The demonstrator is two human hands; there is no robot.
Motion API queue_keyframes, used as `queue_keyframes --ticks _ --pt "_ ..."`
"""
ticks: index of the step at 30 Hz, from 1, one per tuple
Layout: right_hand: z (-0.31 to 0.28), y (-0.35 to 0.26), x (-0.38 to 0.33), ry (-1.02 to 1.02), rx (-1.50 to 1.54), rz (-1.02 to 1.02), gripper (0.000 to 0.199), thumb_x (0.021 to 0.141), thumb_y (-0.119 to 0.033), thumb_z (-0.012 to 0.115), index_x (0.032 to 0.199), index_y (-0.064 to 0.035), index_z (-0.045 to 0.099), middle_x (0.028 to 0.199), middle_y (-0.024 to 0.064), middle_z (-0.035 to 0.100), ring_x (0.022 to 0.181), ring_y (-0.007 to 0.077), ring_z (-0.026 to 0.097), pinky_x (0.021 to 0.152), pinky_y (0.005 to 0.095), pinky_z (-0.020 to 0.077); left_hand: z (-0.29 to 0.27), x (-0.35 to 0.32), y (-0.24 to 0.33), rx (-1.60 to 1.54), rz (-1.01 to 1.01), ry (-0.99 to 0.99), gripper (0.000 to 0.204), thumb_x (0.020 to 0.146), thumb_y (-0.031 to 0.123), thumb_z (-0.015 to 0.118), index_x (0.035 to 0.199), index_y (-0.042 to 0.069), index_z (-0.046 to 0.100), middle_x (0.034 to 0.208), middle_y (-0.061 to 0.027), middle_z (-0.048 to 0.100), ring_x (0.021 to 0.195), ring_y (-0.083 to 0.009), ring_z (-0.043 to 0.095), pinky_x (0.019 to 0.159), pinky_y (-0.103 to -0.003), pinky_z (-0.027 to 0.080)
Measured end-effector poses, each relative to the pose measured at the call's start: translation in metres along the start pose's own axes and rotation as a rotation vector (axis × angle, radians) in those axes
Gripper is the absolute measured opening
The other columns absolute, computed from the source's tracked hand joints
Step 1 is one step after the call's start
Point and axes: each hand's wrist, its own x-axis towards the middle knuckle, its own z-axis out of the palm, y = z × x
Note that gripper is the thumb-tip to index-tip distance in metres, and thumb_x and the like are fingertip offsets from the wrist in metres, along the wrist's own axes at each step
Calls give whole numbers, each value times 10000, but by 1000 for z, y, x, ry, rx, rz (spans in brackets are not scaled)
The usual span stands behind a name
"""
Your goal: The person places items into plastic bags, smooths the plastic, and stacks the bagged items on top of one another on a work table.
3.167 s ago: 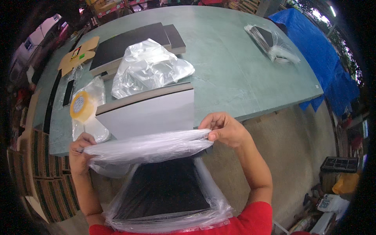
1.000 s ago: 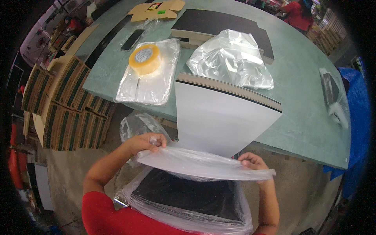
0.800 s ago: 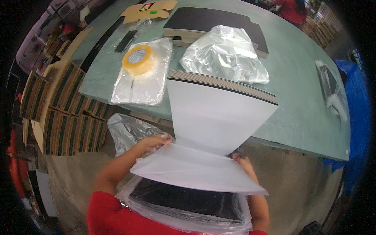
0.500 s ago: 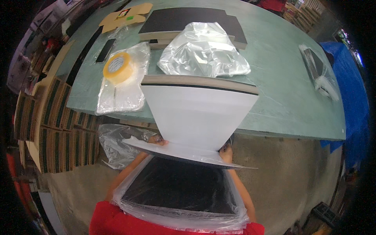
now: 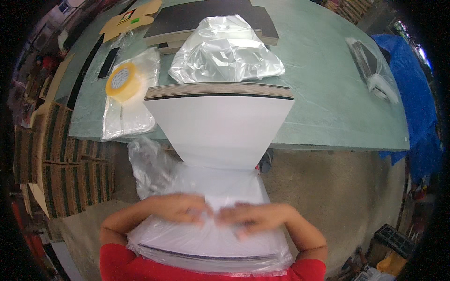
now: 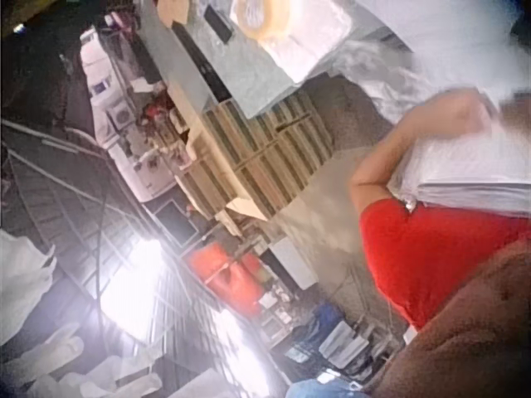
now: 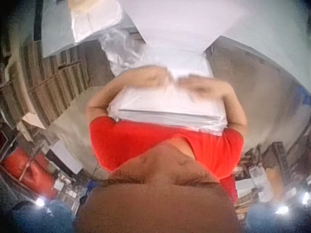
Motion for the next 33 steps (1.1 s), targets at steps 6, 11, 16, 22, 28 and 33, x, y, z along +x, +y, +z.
queue_keyframes --ticks 6,11,16,22,28,33 --pt "-43 109 22 253 -300 699 603 842 -479 355 1211 -3 383 1252 188 372 1179 317 324 975 368 253 -27 45 -116 485 -468 331 281 782 291 538 988 101 535 932 -148 493 858 -273 511 722 -354 406" --pt "-56 5 59 730 30 -9 367 804 -284 556 1008 19 524 927 109 584 851 178 540 732 296 421 -56 83 42 224 158 725 312 793 262 539 1039 72 511 886 -79 479 839 -195 477 765 -293 378" --pt "-64 -30 49 952 290 -131 282 731 -130 640 965 -11 536 832 29 575 792 102 509 690 241 406 -67 59 58 -233 209 812 317 789 163 562 1066 31 485 972 -50 493 872 -114 460 777 -260 372" --pt "-45 23 25 507 43 124 409 652 -137 707 1000 -23 524 850 30 573 821 122 517 735 272 407 -71 45 32 -156 21 1062 127 741 49 604 848 19 541 750 17 528 661 -60 469 616 -191 383" --pt "-44 0 13 902 227 -181 441 617 -180 735 980 -5 556 864 56 589 835 138 525 742 273 414 -66 46 28 225 -13 1055 97 711 61 629 758 21 554 700 1 533 619 -67 454 566 -201 369" --pt "-47 -37 16 961 -159 238 225 685 -144 683 846 -8 603 739 63 600 706 100 542 663 223 421 -65 48 30 330 -12 1094 136 701 96 650 743 13 550 681 -25 528 599 -79 455 556 -213 373"
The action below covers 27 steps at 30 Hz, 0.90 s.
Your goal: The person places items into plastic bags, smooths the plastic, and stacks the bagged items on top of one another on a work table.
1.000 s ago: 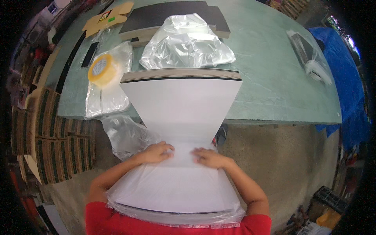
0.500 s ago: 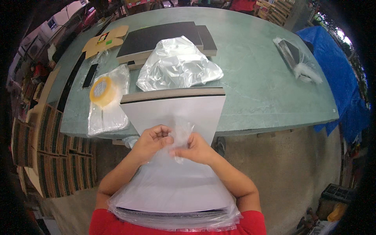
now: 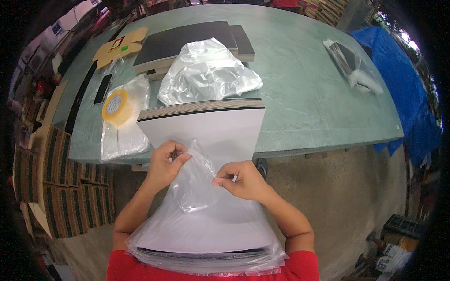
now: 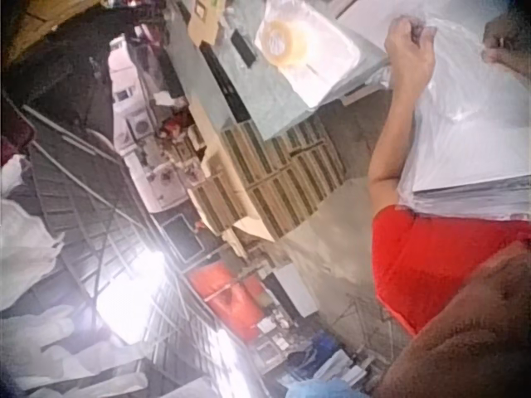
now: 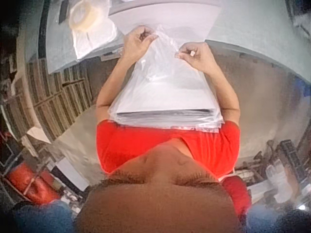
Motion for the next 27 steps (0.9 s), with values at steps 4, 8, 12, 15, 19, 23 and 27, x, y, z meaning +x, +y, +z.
queue_keyframes --ticks 4,8,12,15,19,23,27 --pt "0 25 3 31 394 111 171 726 -164 654 758 -8 590 678 27 585 627 75 523 587 208 413 -7 1 23 203 228 96 147 696 105 659 737 13 552 669 -42 523 570 -95 459 541 -226 381" --pt "22 32 18 -15 916 -14 195 751 -204 634 700 -35 552 657 3 564 618 63 512 556 210 408 8 -12 39 -136 29 -282 153 710 131 648 700 11 554 636 -60 520 565 -124 475 530 -245 390" --pt "27 31 20 -78 1254 37 181 753 -199 631 692 -62 529 678 6 564 617 71 515 570 213 416 -1 -18 15 -187 86 -286 132 740 123 609 686 17 554 608 -48 505 576 -116 476 533 -234 390" --pt "5 22 4 -19 1163 5 186 746 -216 638 707 -65 537 683 0 555 600 74 501 568 224 418 -61 -14 -21 -12 -186 225 118 760 107 562 682 23 535 599 -21 496 578 -95 465 532 -224 387" --pt "22 19 12 38 987 22 222 753 -269 625 713 -69 537 654 -11 529 587 74 486 557 228 410 -41 -20 40 70 -31 357 118 761 91 564 680 20 513 634 -10 513 620 -69 464 568 -238 397" --pt "33 17 21 -86 1222 -13 226 761 -275 612 707 -68 540 650 -12 525 613 78 494 583 212 398 6 -19 54 -171 27 -276 110 746 108 593 715 25 527 639 -56 504 606 -83 464 538 -235 394" --pt "17 19 8 -99 1334 -38 238 768 -277 607 671 -76 522 654 -9 516 627 86 482 607 215 390 -14 -18 -2 23 -103 -75 98 759 103 575 724 25 529 676 -34 507 599 -103 465 563 -235 392"
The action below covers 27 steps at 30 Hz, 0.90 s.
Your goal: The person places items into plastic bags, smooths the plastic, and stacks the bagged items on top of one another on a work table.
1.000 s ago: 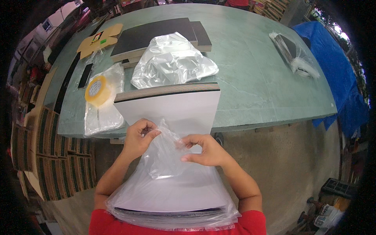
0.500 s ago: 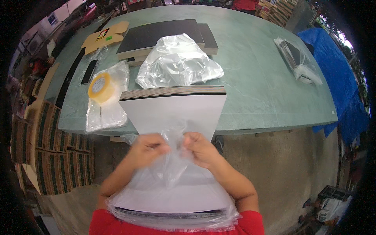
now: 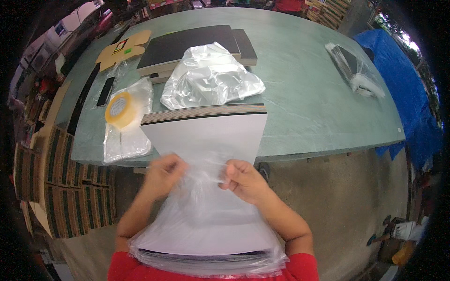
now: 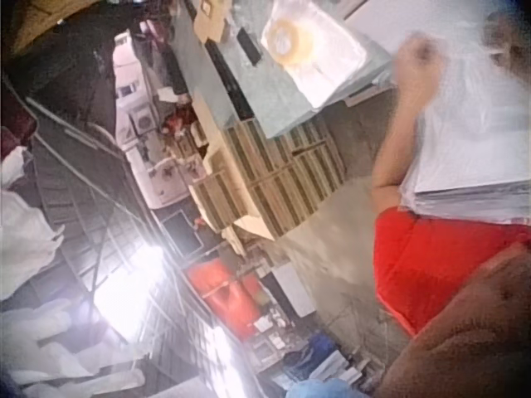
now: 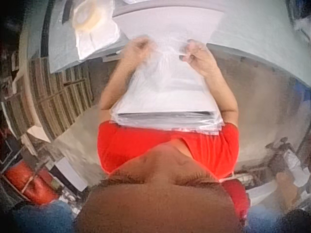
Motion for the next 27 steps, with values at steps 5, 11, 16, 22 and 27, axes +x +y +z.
queue_keyframes --ticks 5,11,16,22,27 --pt "9 -8 -9 78 -612 -153 171 781 -162 599 708 -38 507 727 35 527 692 103 495 660 256 392 -9 3 46 64 359 358 69 769 81 533 781 17 510 741 -68 542 682 -162 521 590 -300 406" --pt "56 -8 19 220 -865 -764 86 741 -80 595 693 -13 569 803 89 567 869 156 520 821 289 365 30 -15 30 47 99 -322 178 774 160 551 797 -13 512 582 -86 512 577 -179 533 540 -329 403" --pt "-14 -31 22 -329 -163 187 157 789 -172 570 825 -25 610 663 39 562 662 95 536 594 231 419 24 -8 16 -424 -40 -295 241 854 223 497 783 -4 535 647 24 515 578 -45 450 492 -199 335" --pt "37 -31 14 -787 -760 525 291 812 -261 541 724 14 581 600 44 546 546 132 534 481 273 405 -9 -5 50 -1081 -221 -560 187 833 209 509 869 26 532 728 -9 553 651 -101 524 536 -215 411" --pt "57 -34 20 -1031 -880 326 283 807 -244 513 742 19 596 701 147 598 653 252 573 583 321 434 -16 -1 47 -854 -178 -498 223 870 243 451 825 27 478 569 31 455 480 -70 434 439 -199 349"
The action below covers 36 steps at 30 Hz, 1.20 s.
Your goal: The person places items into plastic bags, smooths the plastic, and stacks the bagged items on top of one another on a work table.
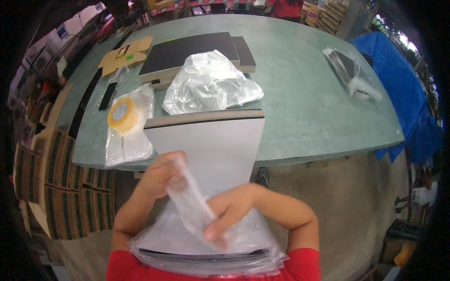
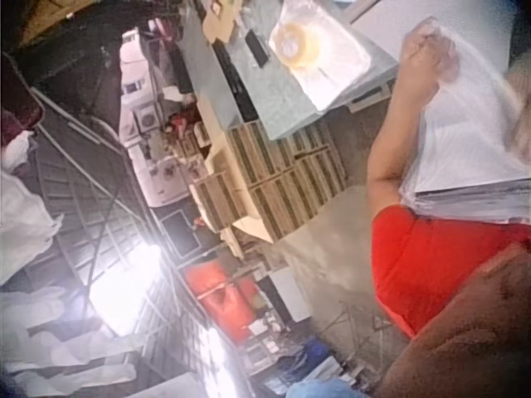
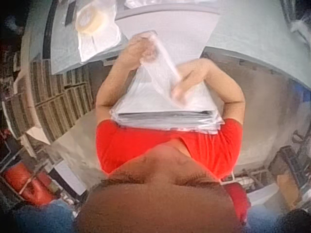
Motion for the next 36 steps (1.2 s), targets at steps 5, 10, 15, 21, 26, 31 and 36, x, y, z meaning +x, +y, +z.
queue_keyframes --ticks 5,10,15,21,26,31,36 --pt "4 49 -28 235 -1060 933 337 700 -189 530 970 10 569 871 194 591 867 318 564 774 445 429 31 -25 26 906 53 -588 211 832 209 471 729 25 476 583 -65 510 501 -183 505 475 -296 419" --pt "17 39 -44 465 -1745 1222 434 739 -173 475 1151 -37 451 1209 128 432 1166 300 345 987 574 107 6 -18 2 1975 -84 -176 128 715 120 524 654 30 457 615 -126 519 581 -265 554 574 -399 454" --pt "6 20 -55 408 -1649 1032 496 729 -163 478 1205 -39 417 1270 136 373 1203 308 295 985 573 -28 48 -29 7 1241 156 -826 119 681 103 472 714 -1 521 575 -132 518 563 -278 540 623 -370 467" --pt "26 -31 -37 201 -1281 919 265 661 -131 542 909 -43 566 799 103 587 768 202 574 720 379 430 -34 -33 -30 2027 -193 -225 116 696 136 538 707 21 546 635 -144 560 602 -276 565 547 -363 448" --pt "-7 -54 -80 1580 -1207 346 152 659 -32 537 807 -10 512 702 85 538 672 177 552 610 301 433 -12 -61 27 1085 125 -334 196 723 173 581 583 42 541 570 -74 536 521 -202 533 448 -298 402" --pt "1 -11 -38 1331 -1479 336 353 585 47 531 933 -10 525 887 119 527 774 274 532 691 355 440 -53 -48 44 1238 298 1321 234 707 38 570 939 9 556 812 -91 518 694 -193 492 615 -279 407" --pt "-14 -2 -59 1432 -1622 446 538 517 139 494 1024 -35 547 1089 139 439 901 291 494 763 356 425 -61 -18 26 1748 435 735 507 683 -102 483 1152 89 474 1092 -138 381 925 -221 440 720 -283 405"
